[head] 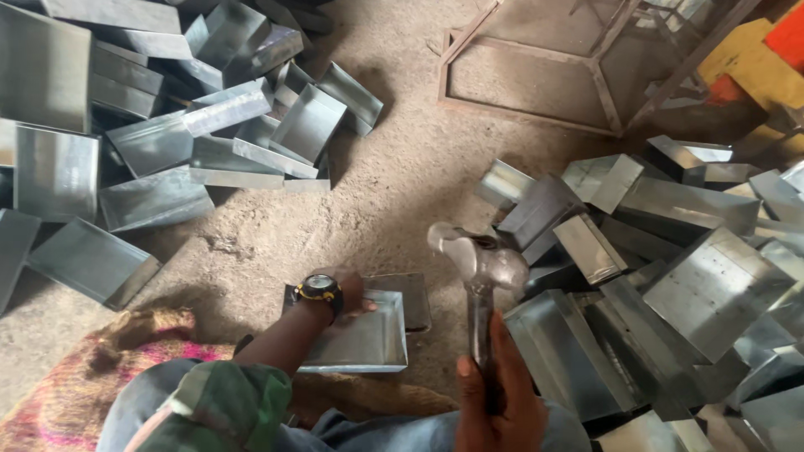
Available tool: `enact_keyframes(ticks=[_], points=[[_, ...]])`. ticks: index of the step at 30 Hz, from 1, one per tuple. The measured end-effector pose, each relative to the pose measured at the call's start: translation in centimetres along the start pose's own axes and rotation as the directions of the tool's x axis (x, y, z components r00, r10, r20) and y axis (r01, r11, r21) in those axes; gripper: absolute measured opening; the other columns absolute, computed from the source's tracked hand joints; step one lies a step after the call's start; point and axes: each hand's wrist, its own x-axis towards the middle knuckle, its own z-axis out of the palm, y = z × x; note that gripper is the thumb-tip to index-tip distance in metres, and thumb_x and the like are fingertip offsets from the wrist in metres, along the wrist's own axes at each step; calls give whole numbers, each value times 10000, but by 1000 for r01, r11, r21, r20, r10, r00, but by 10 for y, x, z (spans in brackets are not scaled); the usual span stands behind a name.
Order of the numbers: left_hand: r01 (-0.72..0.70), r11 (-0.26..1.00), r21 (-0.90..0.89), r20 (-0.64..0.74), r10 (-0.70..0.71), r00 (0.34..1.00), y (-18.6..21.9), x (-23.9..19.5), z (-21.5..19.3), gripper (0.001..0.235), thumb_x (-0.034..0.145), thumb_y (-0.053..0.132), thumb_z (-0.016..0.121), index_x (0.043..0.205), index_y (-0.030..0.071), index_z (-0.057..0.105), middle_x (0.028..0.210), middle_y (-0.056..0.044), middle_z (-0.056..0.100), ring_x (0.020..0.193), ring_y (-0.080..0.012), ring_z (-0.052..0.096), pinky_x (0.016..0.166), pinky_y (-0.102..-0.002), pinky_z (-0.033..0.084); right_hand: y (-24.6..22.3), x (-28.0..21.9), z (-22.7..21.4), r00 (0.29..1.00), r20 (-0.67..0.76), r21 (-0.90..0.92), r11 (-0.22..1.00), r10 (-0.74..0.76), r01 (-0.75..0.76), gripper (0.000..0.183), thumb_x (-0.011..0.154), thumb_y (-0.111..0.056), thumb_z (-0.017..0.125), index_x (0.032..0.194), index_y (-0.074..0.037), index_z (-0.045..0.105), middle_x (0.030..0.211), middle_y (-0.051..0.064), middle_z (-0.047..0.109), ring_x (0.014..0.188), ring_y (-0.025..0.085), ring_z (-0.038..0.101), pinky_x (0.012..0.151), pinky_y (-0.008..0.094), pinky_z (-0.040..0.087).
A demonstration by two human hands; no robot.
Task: The person hammers the edges of small metal boxes by hand using a hammer while sitting on the floor.
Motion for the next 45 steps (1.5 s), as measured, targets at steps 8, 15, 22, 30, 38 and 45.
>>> enact_keyframes(ticks=[8, 15, 22, 30, 38, 45], points=[[-13, 998, -69, -82, 7, 997, -7, -5, 6, 553, 872, 611, 705, 1096, 109, 768, 1173, -141, 732, 1086, -304, 726, 927, -441, 585, 33, -9, 48, 635, 275, -579, 652, 722, -490, 616, 964, -265, 663, 1561, -323, 523, 1195, 146, 776, 997, 240, 754, 799, 378, 581], [-42, 998, 52, -311, 56, 949, 1, -31, -23, 292, 1055, 298, 552, 1106, 94, 754, 996, -126, 771, 943, -253, 759, 816, -425, 633, 18, 4, 6, 824, 31, -297, 792, 566, -533, 642, 886, -202, 709, 1507, -195, 548, 1141, 128, 763, 617, 190, 715, 561, 349, 534], [-137, 973, 186, -531, 217, 819, 15, -88, -24, 578, 807, 314, 776, 1263, 49, 540, 1176, -147, 629, 1100, -331, 581, 937, -484, 467, -9, 11, -12, 961, -8, -38, 960, 276, -277, 637, 964, -198, 707, 1563, -75, 528, 939, 198, 698, 681, 141, 606, 596, 304, 446], [-177, 977, 120, -626, 212, 751, 20, -93, -20, 442, 791, 269, 781, 1130, 75, 573, 1099, -107, 664, 1066, -319, 612, 918, -484, 473, -1, 18, 21, 863, 277, -500, 830, 422, -246, 602, 942, -307, 675, 1524, -228, 541, 1033, 156, 784, 722, 246, 739, 630, 400, 492], [-113, 986, 121, -532, 160, 832, 23, -91, -24, 557, 819, 310, 765, 1249, 52, 522, 1153, -146, 620, 1093, -328, 592, 961, -501, 448, 19, 11, 18, 963, 230, -147, 983, 142, -110, 487, 1019, -215, 650, 1477, -86, 549, 1136, 170, 740, 802, 143, 691, 641, 328, 545], [117, 993, 22, -773, -57, 632, -8, -79, 24, 749, 654, 276, 787, 1342, 134, 528, 1433, -172, 570, 1315, -341, 511, 1080, -578, 337, 57, 5, 10, 786, 210, -372, 791, 582, -487, 593, 914, -193, 688, 1485, -204, 528, 1022, 56, 753, 485, 205, 510, 498, 401, 428]])
